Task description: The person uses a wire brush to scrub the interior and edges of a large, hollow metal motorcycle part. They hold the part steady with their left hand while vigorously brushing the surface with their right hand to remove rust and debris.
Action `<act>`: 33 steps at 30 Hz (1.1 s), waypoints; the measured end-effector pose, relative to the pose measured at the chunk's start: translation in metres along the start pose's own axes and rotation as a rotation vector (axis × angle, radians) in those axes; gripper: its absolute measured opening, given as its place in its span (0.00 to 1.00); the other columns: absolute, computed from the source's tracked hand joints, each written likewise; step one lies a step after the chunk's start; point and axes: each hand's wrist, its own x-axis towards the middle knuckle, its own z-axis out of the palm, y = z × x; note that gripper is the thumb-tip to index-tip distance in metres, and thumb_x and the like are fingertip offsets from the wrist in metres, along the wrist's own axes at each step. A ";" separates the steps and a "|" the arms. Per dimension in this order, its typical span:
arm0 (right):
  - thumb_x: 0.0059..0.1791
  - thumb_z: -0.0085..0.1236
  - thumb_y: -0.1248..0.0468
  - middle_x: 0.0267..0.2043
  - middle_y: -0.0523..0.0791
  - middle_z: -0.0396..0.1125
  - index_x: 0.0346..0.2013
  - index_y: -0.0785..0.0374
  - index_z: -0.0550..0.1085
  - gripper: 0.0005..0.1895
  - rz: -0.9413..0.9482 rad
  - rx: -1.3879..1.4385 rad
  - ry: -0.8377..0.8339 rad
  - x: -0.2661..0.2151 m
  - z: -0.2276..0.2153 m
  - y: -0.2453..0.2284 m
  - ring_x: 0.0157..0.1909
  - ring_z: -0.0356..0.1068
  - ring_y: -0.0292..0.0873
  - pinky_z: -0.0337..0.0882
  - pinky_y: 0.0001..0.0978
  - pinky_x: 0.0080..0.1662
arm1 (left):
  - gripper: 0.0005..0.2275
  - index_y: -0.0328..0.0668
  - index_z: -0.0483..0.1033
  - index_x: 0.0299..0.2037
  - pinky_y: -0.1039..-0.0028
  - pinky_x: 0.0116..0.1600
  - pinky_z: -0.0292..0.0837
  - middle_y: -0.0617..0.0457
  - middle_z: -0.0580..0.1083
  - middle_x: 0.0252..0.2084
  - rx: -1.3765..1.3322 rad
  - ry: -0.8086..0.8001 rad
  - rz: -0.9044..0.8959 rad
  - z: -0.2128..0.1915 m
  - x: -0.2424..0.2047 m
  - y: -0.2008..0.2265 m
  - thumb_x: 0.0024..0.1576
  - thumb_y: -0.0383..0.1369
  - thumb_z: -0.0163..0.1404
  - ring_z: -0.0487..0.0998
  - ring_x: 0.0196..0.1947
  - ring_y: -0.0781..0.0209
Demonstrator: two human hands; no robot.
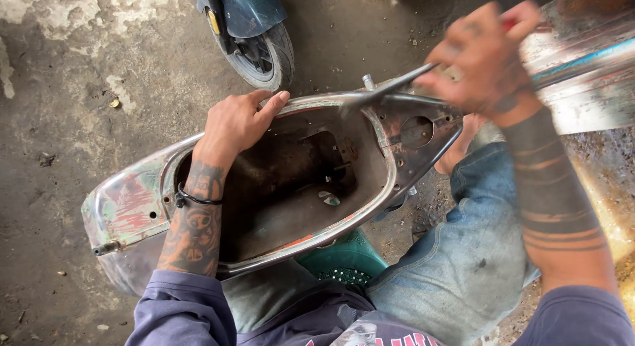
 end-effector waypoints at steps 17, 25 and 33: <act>0.49 0.65 0.42 0.38 0.37 0.62 0.32 0.51 0.75 0.18 0.030 0.115 -0.015 -0.024 0.027 0.012 0.55 0.60 0.44 0.51 0.47 0.60 | 0.30 0.47 0.82 0.47 0.49 0.49 0.71 0.36 0.79 0.37 -0.011 0.018 -0.003 -0.001 -0.002 0.004 0.62 0.62 0.35 0.79 0.45 0.34; 0.50 0.68 0.40 0.39 0.38 0.60 0.30 0.52 0.73 0.22 0.189 0.043 -0.026 -0.041 0.015 0.015 0.55 0.59 0.46 0.50 0.48 0.62 | 0.31 0.47 0.81 0.51 0.49 0.49 0.71 0.35 0.79 0.37 -0.020 0.030 0.008 0.003 0.003 0.002 0.61 0.62 0.35 0.79 0.45 0.34; 0.47 0.69 0.40 0.40 0.36 0.65 0.29 0.51 0.76 0.20 -0.007 0.141 0.028 -0.004 -0.004 -0.017 0.56 0.61 0.44 0.48 0.55 0.59 | 0.31 0.48 0.82 0.48 0.50 0.51 0.70 0.34 0.79 0.38 -0.001 0.056 -0.007 0.000 -0.002 0.004 0.62 0.63 0.34 0.78 0.46 0.33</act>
